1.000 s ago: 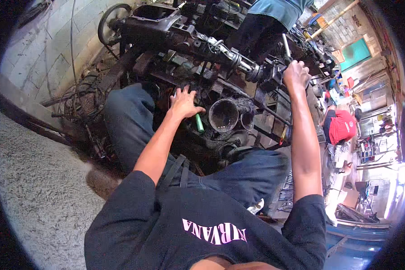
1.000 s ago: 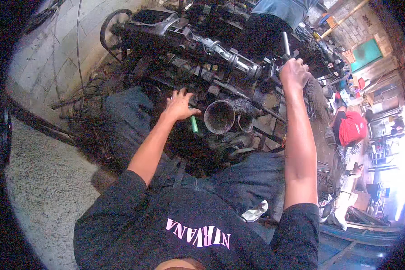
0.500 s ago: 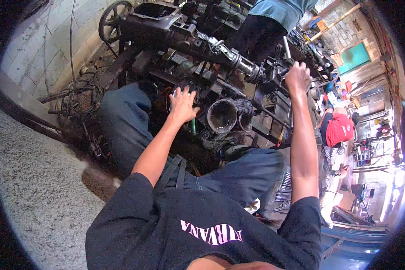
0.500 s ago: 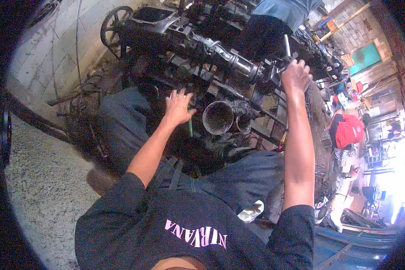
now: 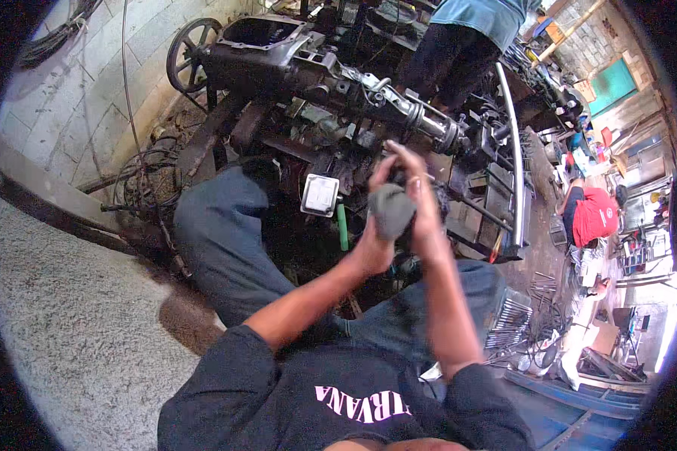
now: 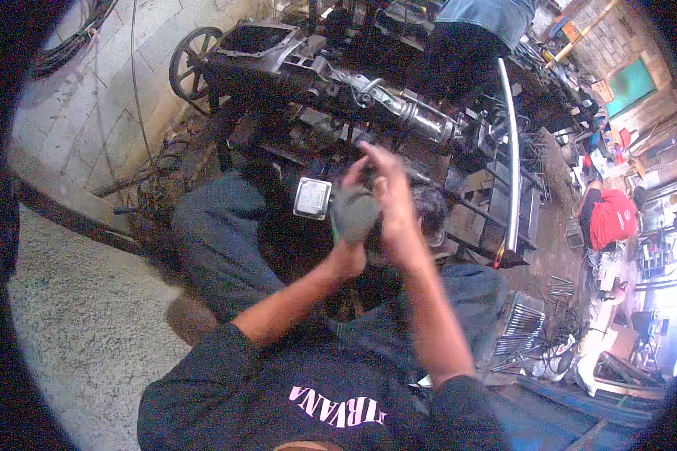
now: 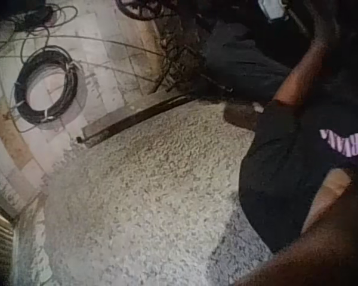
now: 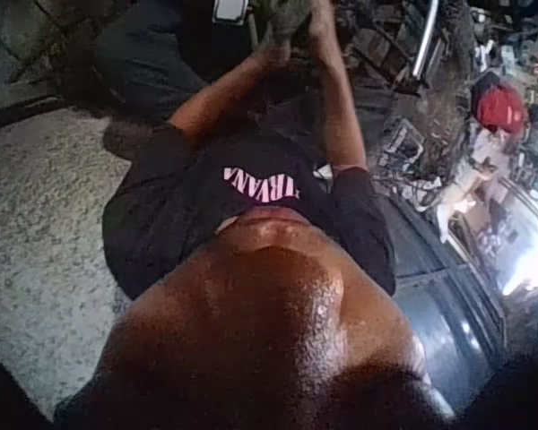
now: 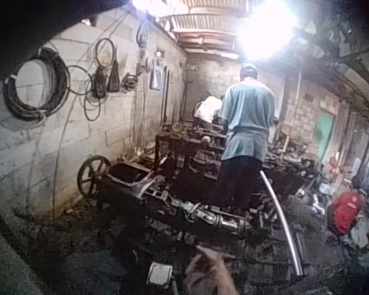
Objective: Using a manually operated lathe or machining tool to shape a metal rod while seated on the floor.
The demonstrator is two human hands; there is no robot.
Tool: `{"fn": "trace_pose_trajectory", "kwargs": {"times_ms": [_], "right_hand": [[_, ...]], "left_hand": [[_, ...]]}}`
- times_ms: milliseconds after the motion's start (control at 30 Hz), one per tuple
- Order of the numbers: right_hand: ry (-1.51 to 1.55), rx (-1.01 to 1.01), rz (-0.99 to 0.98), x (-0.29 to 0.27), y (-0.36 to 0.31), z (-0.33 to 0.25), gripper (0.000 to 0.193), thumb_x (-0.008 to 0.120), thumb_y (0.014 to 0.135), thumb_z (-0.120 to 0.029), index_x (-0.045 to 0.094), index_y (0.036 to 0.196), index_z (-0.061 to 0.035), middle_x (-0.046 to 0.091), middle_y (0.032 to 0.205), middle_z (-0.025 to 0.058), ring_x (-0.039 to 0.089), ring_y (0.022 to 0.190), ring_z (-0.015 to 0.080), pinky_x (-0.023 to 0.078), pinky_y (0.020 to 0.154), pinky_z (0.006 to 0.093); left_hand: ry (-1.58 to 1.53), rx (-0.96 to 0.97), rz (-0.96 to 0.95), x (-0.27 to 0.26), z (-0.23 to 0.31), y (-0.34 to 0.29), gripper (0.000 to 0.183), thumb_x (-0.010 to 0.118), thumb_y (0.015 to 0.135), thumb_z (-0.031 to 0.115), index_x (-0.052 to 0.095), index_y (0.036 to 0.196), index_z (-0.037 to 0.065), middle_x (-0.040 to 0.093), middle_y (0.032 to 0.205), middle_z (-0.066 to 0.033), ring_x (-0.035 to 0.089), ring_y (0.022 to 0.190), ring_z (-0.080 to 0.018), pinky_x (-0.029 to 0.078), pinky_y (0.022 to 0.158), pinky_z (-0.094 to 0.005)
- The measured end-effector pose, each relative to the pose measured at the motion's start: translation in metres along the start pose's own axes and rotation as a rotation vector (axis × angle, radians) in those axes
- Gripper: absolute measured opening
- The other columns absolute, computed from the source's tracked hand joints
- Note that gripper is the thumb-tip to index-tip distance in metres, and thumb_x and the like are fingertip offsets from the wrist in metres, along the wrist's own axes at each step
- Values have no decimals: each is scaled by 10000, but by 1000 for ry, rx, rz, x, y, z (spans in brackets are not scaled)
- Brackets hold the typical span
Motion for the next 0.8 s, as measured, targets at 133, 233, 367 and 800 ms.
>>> {"fn": "trace_pose_trajectory", "kwargs": {"times_ms": [133,233,367,800], "right_hand": [[181,71,68,32,-29,41,663,311,1049,-502,363,1517,-34,275,1612,162,202,1514,307,125,1225,407],[232,221,-141,54,-51,32,732,435,1025,-479,209,1586,-68,45,1676,154,35,1549,288,44,1237,407],[-77,230,-32,40,-46,42,432,689,850,-69,600,1264,20,619,1306,216,632,1175,350,504,991,411],[-1576,-504,-299,52,122,77,168,618,819,-193,693,948,-116,643,1051,64,541,1095,226,373,963,430]], "left_hand": [[-293,-199,296,-10,-54,-11,408,510,1016,184,463,1358,-33,540,1326,-119,511,1230,-230,376,1070,-373],[-137,-349,329,-55,-77,14,448,533,999,148,429,1410,0,602,1301,-152,585,1175,-255,426,1021,-405],[902,118,96,-76,-72,63,565,575,918,143,404,1445,38,589,1260,-261,600,1033,-421,466,907,-468],[1102,105,-291,-77,-67,50,555,627,836,237,530,1307,-39,513,1376,-241,421,1330,-452,257,1131,-633]]}}
Point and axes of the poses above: each hand's wrist, its own y-axis towards the middle knuckle, its own x-axis out of the palm, z = x × y, the point moved 4 cm from there along y, towards the middle knuckle
